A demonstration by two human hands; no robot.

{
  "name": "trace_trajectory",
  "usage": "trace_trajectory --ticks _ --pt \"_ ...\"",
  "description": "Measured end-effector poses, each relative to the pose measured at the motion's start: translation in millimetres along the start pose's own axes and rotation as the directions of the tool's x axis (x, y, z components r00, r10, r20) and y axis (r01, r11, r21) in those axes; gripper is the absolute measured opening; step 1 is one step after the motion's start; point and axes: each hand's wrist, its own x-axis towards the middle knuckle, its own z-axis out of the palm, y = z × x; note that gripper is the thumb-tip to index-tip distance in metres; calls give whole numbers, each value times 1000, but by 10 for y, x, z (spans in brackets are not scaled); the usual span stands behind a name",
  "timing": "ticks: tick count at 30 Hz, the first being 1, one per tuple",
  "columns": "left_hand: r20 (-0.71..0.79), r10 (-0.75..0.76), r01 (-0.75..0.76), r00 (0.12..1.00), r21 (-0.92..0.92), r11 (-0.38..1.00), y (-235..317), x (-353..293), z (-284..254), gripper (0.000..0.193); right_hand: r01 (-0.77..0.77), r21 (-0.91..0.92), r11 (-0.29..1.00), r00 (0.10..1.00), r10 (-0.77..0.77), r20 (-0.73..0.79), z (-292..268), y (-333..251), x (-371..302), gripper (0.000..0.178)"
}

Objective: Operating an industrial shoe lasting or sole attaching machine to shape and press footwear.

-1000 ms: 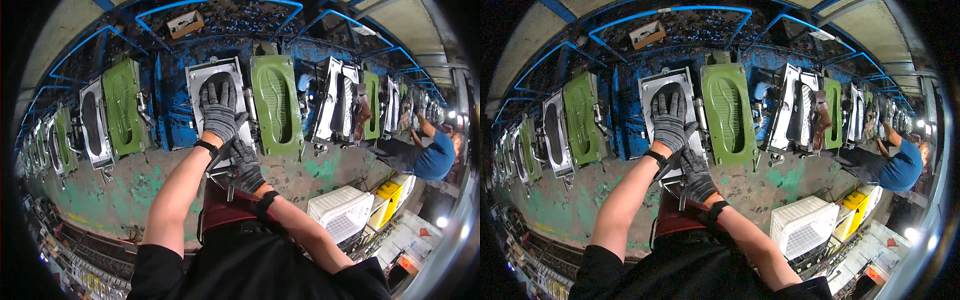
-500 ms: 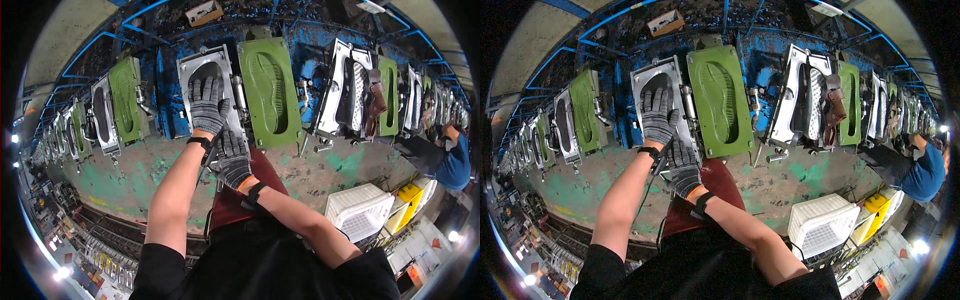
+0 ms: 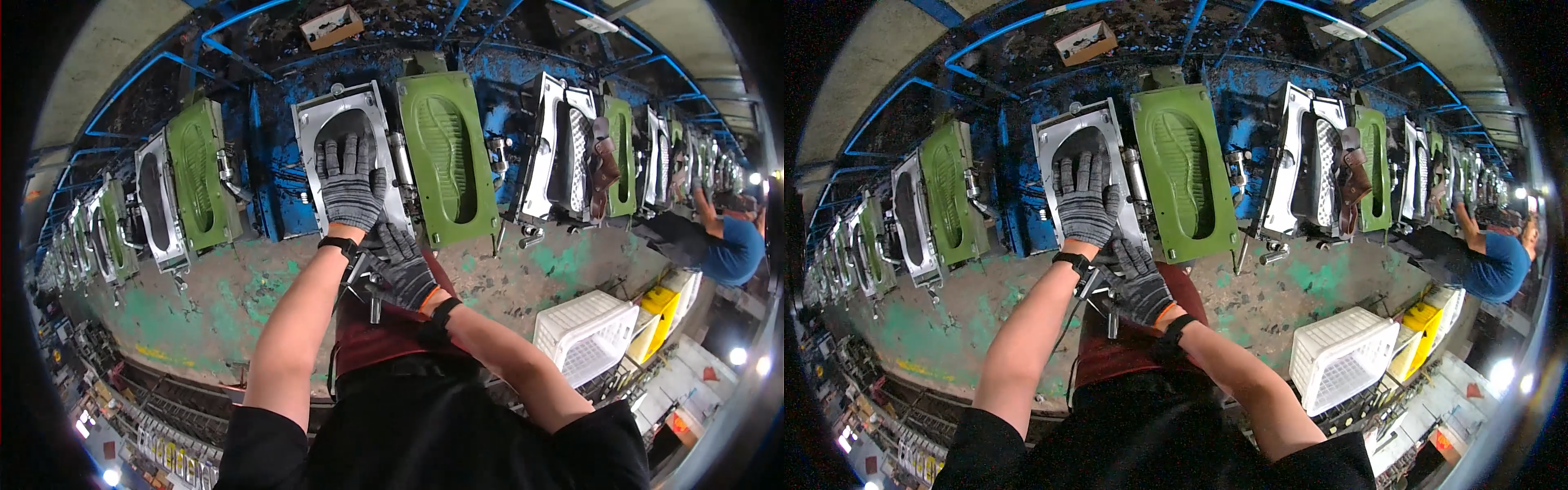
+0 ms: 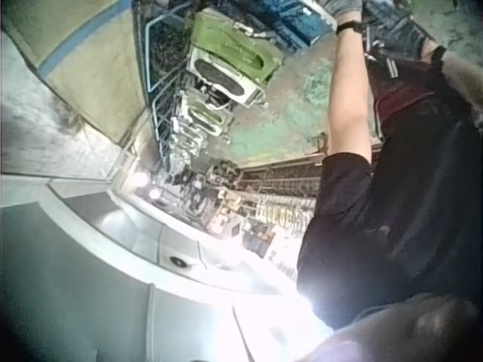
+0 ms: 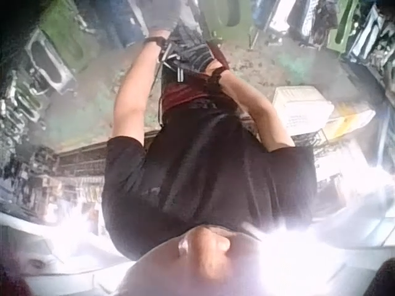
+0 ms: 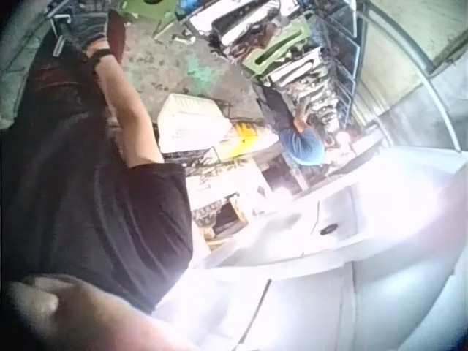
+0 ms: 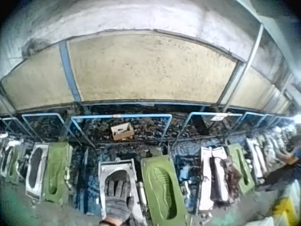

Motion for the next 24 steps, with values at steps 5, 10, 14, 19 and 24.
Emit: trace_trajectory --ticks 5,10,14,19,24 --pt "11 38 -38 999 -56 998 -38 -9 -10 72 125 71 990 969 -106 -221 52 219 -207 66" --pt "13 40 -39 999 -68 997 -49 -14 -68 77 -119 -159 980 992 111 -61 104 -237 38 101" --pt "90 46 -44 995 -25 999 -81 -26 -91 81 -161 -278 947 985 171 12 220 -380 71 109" --pt "115 34 -36 993 18 999 59 -37 -129 95 -150 -255 955 988 150 -17 233 -345 0 105" --pt "110 -11 3 994 79 997 173 -32 -66 99 -246 -118 962 902 272 337 -35 -367 -73 69"
